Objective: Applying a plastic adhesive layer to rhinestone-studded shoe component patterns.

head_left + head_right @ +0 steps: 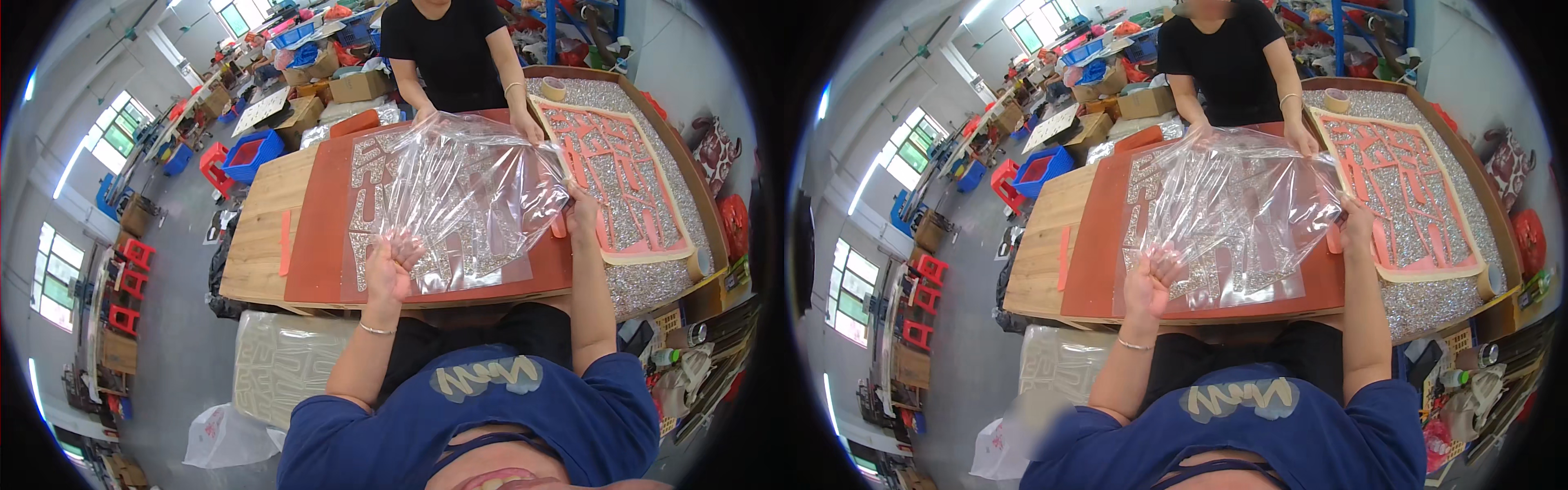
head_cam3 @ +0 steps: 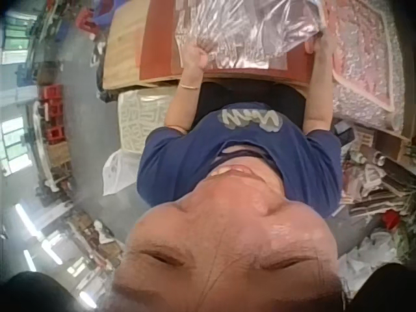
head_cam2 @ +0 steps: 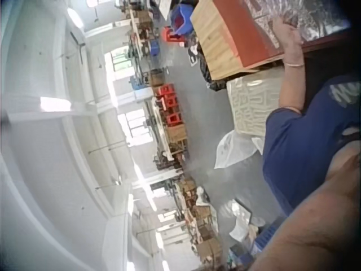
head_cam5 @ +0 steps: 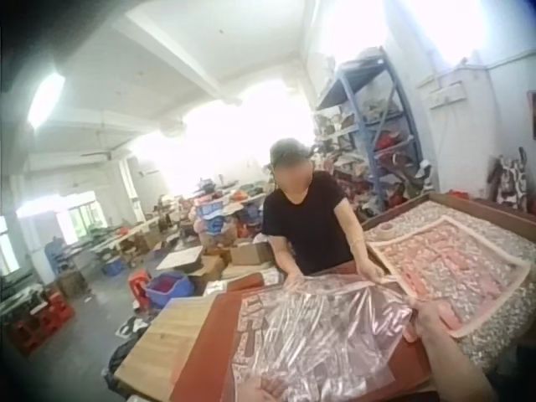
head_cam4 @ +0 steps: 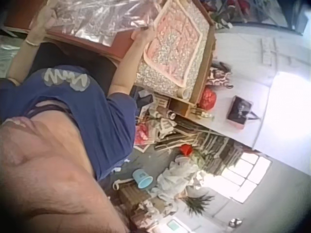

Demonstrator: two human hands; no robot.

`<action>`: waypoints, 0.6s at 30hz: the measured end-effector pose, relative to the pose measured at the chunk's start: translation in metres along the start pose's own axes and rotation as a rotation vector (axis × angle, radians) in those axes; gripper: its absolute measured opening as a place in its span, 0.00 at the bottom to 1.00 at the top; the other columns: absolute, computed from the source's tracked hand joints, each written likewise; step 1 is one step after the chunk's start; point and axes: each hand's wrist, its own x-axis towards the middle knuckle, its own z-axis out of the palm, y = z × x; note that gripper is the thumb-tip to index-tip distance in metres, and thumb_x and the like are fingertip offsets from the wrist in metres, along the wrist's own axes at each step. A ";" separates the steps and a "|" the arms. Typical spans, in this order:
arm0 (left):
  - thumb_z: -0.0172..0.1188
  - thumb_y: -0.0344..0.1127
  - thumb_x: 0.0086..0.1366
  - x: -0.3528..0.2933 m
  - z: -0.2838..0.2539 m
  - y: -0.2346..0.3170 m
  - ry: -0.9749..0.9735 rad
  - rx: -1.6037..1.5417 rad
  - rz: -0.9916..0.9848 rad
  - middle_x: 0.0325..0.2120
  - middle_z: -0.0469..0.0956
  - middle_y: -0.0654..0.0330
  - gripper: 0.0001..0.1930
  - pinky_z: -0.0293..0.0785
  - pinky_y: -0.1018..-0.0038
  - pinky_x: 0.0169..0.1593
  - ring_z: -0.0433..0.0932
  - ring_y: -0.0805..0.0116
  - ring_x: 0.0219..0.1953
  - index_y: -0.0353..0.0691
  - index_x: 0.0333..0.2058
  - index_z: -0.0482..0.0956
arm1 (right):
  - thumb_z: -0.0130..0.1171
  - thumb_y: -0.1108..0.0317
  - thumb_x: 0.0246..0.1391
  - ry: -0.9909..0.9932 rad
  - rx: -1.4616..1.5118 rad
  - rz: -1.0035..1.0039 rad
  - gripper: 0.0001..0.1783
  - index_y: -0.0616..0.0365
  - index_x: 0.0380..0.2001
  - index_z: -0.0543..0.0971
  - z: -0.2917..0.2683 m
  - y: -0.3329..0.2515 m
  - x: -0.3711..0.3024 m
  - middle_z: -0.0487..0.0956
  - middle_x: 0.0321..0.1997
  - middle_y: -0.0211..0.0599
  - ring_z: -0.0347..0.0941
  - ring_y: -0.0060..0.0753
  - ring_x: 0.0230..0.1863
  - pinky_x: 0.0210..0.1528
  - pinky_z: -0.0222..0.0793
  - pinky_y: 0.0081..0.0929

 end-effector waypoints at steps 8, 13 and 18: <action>0.39 0.41 0.68 -0.020 -0.010 0.013 0.045 -0.013 0.006 0.44 0.72 0.48 0.16 0.77 0.59 0.44 0.76 0.55 0.39 0.35 0.46 0.62 | 0.50 0.72 0.54 -0.054 -0.053 0.087 0.12 0.69 0.39 0.74 -0.002 0.020 0.000 0.78 0.33 0.40 0.75 0.29 0.29 0.33 0.73 0.26; 0.37 0.39 0.69 0.004 0.013 0.022 -0.031 -0.057 -0.002 0.42 0.72 0.49 0.14 0.77 0.60 0.43 0.76 0.55 0.40 0.34 0.44 0.62 | 0.49 0.73 0.53 -0.044 -0.135 0.076 0.10 0.67 0.37 0.75 0.006 0.009 0.004 0.78 0.30 0.37 0.75 0.29 0.27 0.32 0.75 0.28; 0.36 0.39 0.69 0.024 0.028 0.021 -0.035 -0.061 0.001 0.44 0.71 0.48 0.15 0.75 0.61 0.44 0.75 0.54 0.43 0.34 0.45 0.62 | 0.50 0.72 0.53 -0.109 -0.190 0.109 0.10 0.66 0.37 0.75 0.012 0.012 0.002 0.76 0.28 0.34 0.74 0.29 0.24 0.30 0.75 0.28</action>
